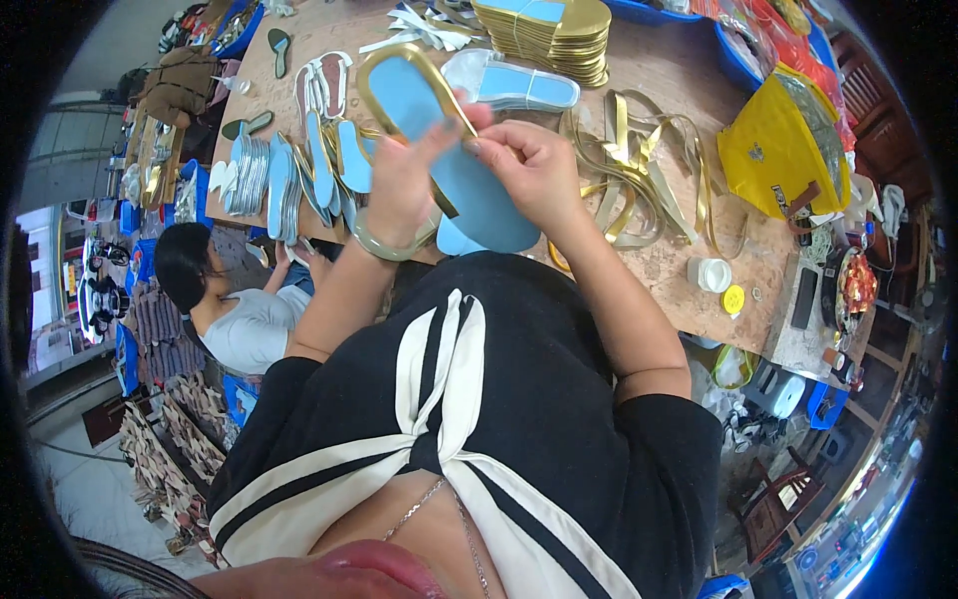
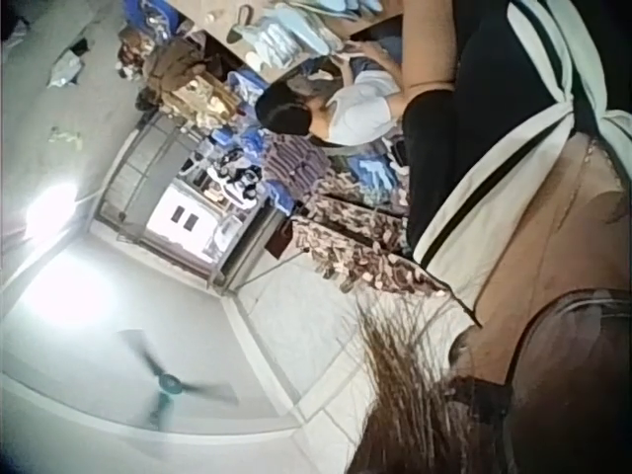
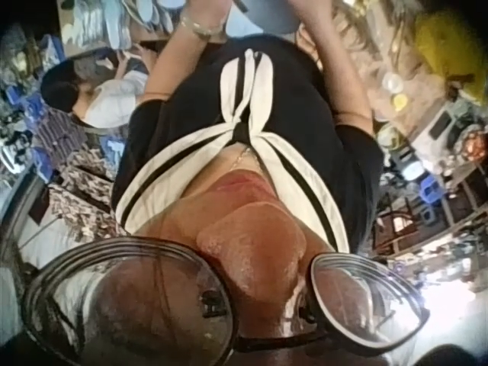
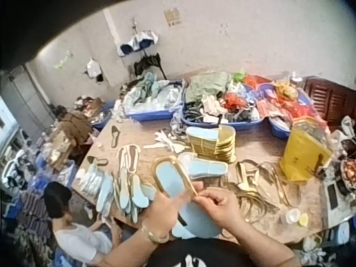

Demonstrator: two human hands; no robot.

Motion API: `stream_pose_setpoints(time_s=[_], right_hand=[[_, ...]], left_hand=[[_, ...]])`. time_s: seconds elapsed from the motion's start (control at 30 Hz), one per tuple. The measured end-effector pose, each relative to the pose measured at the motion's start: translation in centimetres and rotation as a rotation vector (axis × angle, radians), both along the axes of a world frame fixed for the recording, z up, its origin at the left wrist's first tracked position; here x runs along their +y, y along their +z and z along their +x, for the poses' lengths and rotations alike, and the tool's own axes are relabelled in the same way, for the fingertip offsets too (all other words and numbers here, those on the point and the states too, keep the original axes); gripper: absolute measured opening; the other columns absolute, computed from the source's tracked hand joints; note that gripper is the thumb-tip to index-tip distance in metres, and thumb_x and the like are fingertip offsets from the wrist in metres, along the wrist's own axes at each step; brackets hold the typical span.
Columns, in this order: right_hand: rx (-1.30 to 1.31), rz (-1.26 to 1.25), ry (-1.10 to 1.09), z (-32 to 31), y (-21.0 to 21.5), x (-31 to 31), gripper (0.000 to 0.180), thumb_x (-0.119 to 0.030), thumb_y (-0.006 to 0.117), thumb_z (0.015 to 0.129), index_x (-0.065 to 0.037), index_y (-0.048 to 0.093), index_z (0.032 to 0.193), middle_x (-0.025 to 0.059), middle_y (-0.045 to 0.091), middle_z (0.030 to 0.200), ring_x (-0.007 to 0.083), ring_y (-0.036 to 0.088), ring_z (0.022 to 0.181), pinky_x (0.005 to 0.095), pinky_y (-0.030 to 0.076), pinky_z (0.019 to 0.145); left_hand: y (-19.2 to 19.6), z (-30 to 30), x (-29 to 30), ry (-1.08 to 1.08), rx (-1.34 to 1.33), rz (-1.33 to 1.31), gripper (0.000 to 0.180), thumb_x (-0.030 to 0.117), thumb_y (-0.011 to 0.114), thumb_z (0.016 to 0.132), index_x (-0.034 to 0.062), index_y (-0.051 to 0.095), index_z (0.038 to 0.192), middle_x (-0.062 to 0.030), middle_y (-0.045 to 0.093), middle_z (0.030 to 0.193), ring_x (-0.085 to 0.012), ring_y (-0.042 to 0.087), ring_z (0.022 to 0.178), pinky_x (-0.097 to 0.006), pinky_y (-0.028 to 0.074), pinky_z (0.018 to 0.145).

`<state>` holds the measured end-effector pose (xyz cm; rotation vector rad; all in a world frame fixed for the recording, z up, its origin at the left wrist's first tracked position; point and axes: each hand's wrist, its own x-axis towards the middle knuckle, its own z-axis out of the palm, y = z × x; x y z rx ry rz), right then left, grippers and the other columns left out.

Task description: Assembling sandal components by applying straps and trimming materials.

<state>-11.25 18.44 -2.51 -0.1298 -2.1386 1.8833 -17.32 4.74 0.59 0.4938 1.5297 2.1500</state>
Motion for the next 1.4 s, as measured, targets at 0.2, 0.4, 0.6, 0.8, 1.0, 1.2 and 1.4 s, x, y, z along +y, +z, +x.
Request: stream_pose_setpoints(time_s=[0.2,0.4,0.6,0.8,1.0,1.2,1.4], right_hand=[[-0.137,-0.435,0.100,-1.6,0.1,1.4,0.018,-0.013,0.061,0.087,0.000,0.069,0.096,0.0029,0.068,0.092,0.0068,0.059,0.078,0.0218,0.048,0.069],[-0.135,-0.265,0.007,-0.2,-0.4,0.7,0.015,-0.010,0.065,0.084,0.000,0.070,0.094,0.0033,0.068,0.087,0.0063,0.059,0.076,0.0207,0.047,0.069],[-0.072,-0.280,-0.033,1.0,-1.2,0.2,0.014,-0.010,0.065,0.084,0.000,0.070,0.093,0.0039,0.067,0.084,0.0081,0.059,0.075,0.0216,0.047,0.067],[-0.077,-0.256,0.021,2.4,-1.0,0.2,0.016,-0.013,0.067,0.082,0.000,0.070,0.091,0.0048,0.067,0.083,0.0079,0.059,0.073,0.0209,0.046,0.065],[-0.307,-0.041,0.066,2.0,-2.0,-0.1,0.018,-0.017,0.069,0.080,0.000,0.070,0.085,0.0018,0.064,0.070,0.0051,0.054,0.065,0.0206,0.043,0.062],[-0.297,-0.265,0.194,2.2,-3.7,-0.4,0.017,-0.013,0.068,0.080,0.000,0.069,0.092,-0.0011,0.063,0.077,0.0045,0.052,0.068,0.0203,0.041,0.063],[-0.459,-0.451,0.320,1.0,-4.0,0.1,0.022,-0.016,0.068,0.080,-0.001,0.068,0.097,-0.0019,0.061,0.076,0.0049,0.050,0.068,0.0198,0.041,0.065]], left_hand=[[-2.9,0.2,-0.1,0.054,-0.176,0.127,0.028,0.018,0.059,0.089,-0.0001,0.060,0.110,-0.0094,0.063,0.109,-0.0158,0.058,0.099,-0.030,0.045,0.088],[-2.1,-0.7,-1.3,0.080,-0.180,0.166,0.029,0.016,0.059,0.089,-0.0039,0.056,0.110,-0.0171,0.063,0.106,-0.0225,0.062,0.095,-0.036,0.051,0.083],[-1.2,-0.2,-1.5,0.150,-0.173,0.192,0.024,0.017,0.058,0.089,-0.0023,0.060,0.103,-0.0150,0.066,0.094,-0.0204,0.063,0.087,-0.033,0.050,0.081],[-1.2,1.3,-1.8,0.154,-0.199,0.221,0.024,0.015,0.060,0.088,-0.0039,0.059,0.102,-0.0149,0.066,0.093,-0.0213,0.064,0.087,-0.032,0.051,0.079],[-2.3,2.7,-1.5,0.122,-0.084,-0.054,0.026,0.008,0.067,0.082,-0.0051,0.061,0.104,-0.0096,0.068,0.093,-0.0135,0.064,0.083,-0.026,0.052,0.076],[-2.9,1.2,-3.7,-0.005,-0.162,-0.167,0.035,0.011,0.061,0.087,-0.0053,0.055,0.117,-0.0130,0.064,0.106,-0.0180,0.062,0.096,-0.031,0.050,0.085],[-8.1,2.9,-6.4,-0.283,-0.252,-0.057,0.047,0.020,0.048,0.094,0.0008,0.037,0.136,-0.0088,0.043,0.138,-0.0166,0.045,0.122,-0.032,0.036,0.102]])
